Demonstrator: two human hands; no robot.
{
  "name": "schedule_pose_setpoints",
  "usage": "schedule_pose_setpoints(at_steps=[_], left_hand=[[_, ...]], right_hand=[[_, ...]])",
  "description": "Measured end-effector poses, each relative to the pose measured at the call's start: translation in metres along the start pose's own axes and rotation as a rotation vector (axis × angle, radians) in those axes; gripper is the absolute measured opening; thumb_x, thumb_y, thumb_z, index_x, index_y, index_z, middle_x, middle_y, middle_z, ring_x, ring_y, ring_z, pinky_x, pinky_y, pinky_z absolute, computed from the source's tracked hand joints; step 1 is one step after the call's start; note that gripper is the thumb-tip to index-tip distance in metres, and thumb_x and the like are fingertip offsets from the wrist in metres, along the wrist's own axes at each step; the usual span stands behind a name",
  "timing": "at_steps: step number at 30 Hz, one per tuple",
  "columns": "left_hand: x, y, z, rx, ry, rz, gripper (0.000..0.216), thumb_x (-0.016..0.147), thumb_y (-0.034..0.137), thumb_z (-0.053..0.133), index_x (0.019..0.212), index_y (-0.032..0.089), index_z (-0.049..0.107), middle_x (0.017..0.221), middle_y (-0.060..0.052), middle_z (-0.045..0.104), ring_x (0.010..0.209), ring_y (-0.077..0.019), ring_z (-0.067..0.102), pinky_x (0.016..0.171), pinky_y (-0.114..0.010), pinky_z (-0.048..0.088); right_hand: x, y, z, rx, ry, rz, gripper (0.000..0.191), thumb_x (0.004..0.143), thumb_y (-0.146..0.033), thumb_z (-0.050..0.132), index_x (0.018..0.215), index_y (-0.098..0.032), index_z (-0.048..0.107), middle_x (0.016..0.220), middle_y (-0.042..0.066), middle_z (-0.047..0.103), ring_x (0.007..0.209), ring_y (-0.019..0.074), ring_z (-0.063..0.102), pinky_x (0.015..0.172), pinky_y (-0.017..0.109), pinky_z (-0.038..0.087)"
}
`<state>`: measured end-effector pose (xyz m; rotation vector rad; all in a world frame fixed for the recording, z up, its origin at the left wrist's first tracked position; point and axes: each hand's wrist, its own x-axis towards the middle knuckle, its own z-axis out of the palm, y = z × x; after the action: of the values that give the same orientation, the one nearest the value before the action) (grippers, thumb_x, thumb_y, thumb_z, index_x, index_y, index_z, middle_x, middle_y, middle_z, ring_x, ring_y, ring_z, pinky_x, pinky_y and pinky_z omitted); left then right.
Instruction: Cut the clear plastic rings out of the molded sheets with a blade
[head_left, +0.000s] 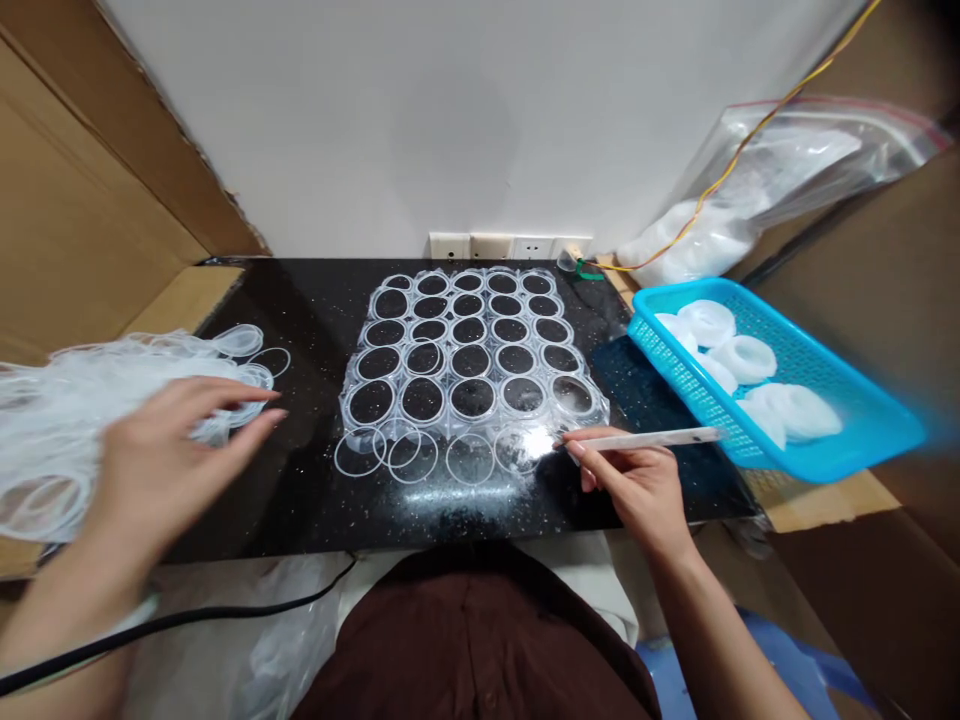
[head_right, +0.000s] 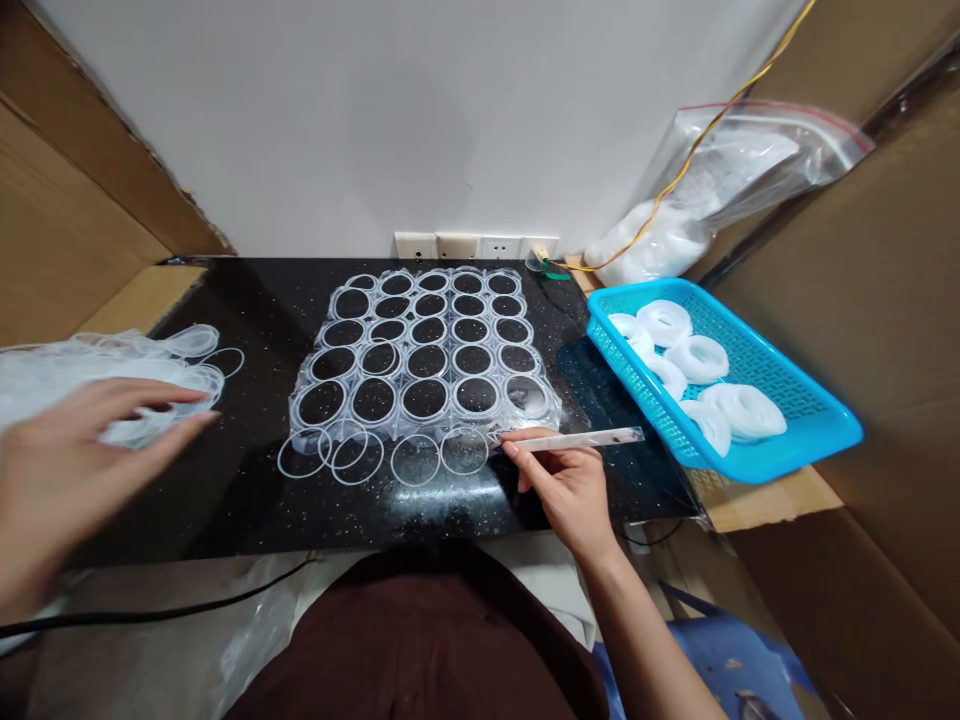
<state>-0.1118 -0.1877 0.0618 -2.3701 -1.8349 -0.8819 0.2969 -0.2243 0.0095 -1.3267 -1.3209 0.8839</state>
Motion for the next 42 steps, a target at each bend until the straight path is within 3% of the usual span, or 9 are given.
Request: schedule_pose_setpoints(at_steps=[5,8,14,19,22,25,31,38,42], left_hand=[[0.007,0.019,0.042,-0.036,-0.328,0.102,0.026,0.087,0.045,0.059,0.099,0.022,0.066,0.102,-0.005,0.066,0.093,-0.0237,0.061,0.084,-0.038,0.049],[0.008,0.016,0.049,-0.041,-0.393,0.115,0.025,0.085,0.04,0.061,0.098,0.019,0.065,0.1,-0.007,0.065,0.09,-0.0236,0.06,0.08,-0.038,0.049],[0.011,0.013,0.048,-0.186,-0.498,-0.012,0.012,0.086,0.025,0.056,0.084,0.018,0.065,0.079,-0.001,0.065,0.07,-0.0147,0.059,0.066,-0.026,0.046],[0.018,0.031,0.039,-0.357,-0.488,0.121,0.012,0.089,0.026,0.057,0.084,0.018,0.065,0.087,-0.002,0.064,0.079,-0.0145,0.059,0.073,-0.026,0.047],[0.027,0.048,0.044,-0.413,-0.533,0.227,0.011,0.09,0.023,0.056,0.084,0.018,0.064,0.099,-0.003,0.063,0.09,-0.0156,0.059,0.083,-0.029,0.047],[0.036,0.057,0.058,-0.348,-0.566,0.3,0.007,0.088,0.02,0.057,0.085,0.018,0.062,0.103,-0.004,0.06,0.096,-0.0178,0.057,0.088,-0.033,0.045],[0.05,0.059,0.075,-0.153,-0.61,0.385,0.015,0.083,0.008,0.05,0.09,0.018,0.059,0.091,-0.002,0.06,0.084,-0.0181,0.055,0.08,-0.034,0.044],[0.048,0.062,0.082,-0.013,-0.455,0.511,0.015,0.085,0.012,0.046,0.083,0.017,0.059,0.085,-0.005,0.058,0.078,-0.0194,0.053,0.075,-0.036,0.044],[0.041,0.068,0.077,-0.209,-0.37,0.488,0.012,0.089,0.015,0.047,0.086,0.018,0.059,0.09,-0.006,0.059,0.086,-0.0193,0.054,0.083,-0.036,0.045]], right_hand=[[-0.003,-0.017,0.008,-0.039,-0.044,-0.031,0.014,0.083,-0.029,0.072,0.086,-0.017,0.077,0.065,0.003,0.068,0.047,0.0112,0.055,0.046,0.024,0.044],[-0.005,-0.015,0.008,-0.027,-0.055,-0.018,0.014,0.083,-0.029,0.072,0.088,-0.017,0.077,0.062,0.003,0.066,0.047,0.0121,0.055,0.046,0.025,0.044],[-0.007,-0.002,0.011,0.029,-0.068,0.025,0.016,0.083,-0.031,0.072,0.087,-0.017,0.076,0.068,0.005,0.068,0.046,0.0116,0.054,0.042,0.024,0.042],[-0.008,0.0,0.012,0.056,-0.099,0.056,0.016,0.083,-0.031,0.072,0.089,-0.017,0.076,0.065,0.004,0.066,0.047,0.0115,0.054,0.043,0.023,0.041],[-0.008,-0.003,0.015,0.094,-0.133,0.079,0.017,0.083,-0.032,0.072,0.088,-0.016,0.076,0.058,0.002,0.063,0.046,0.0116,0.053,0.043,0.023,0.04],[-0.003,-0.005,0.018,0.136,-0.183,0.096,0.018,0.083,-0.033,0.071,0.088,-0.015,0.075,0.055,0.001,0.061,0.046,0.0113,0.052,0.044,0.023,0.039],[0.013,-0.003,0.015,0.167,-0.16,0.13,0.023,0.079,-0.037,0.074,0.084,-0.014,0.074,0.05,-0.001,0.058,0.043,0.0106,0.05,0.042,0.022,0.039],[0.018,-0.006,0.01,0.176,-0.12,0.11,0.026,0.077,-0.039,0.075,0.082,-0.014,0.075,0.054,0.001,0.061,0.042,0.01,0.051,0.042,0.022,0.042],[0.016,-0.003,0.005,0.191,-0.099,0.099,0.025,0.079,-0.038,0.074,0.083,-0.014,0.075,0.056,0.001,0.062,0.043,0.0096,0.051,0.042,0.021,0.041]])
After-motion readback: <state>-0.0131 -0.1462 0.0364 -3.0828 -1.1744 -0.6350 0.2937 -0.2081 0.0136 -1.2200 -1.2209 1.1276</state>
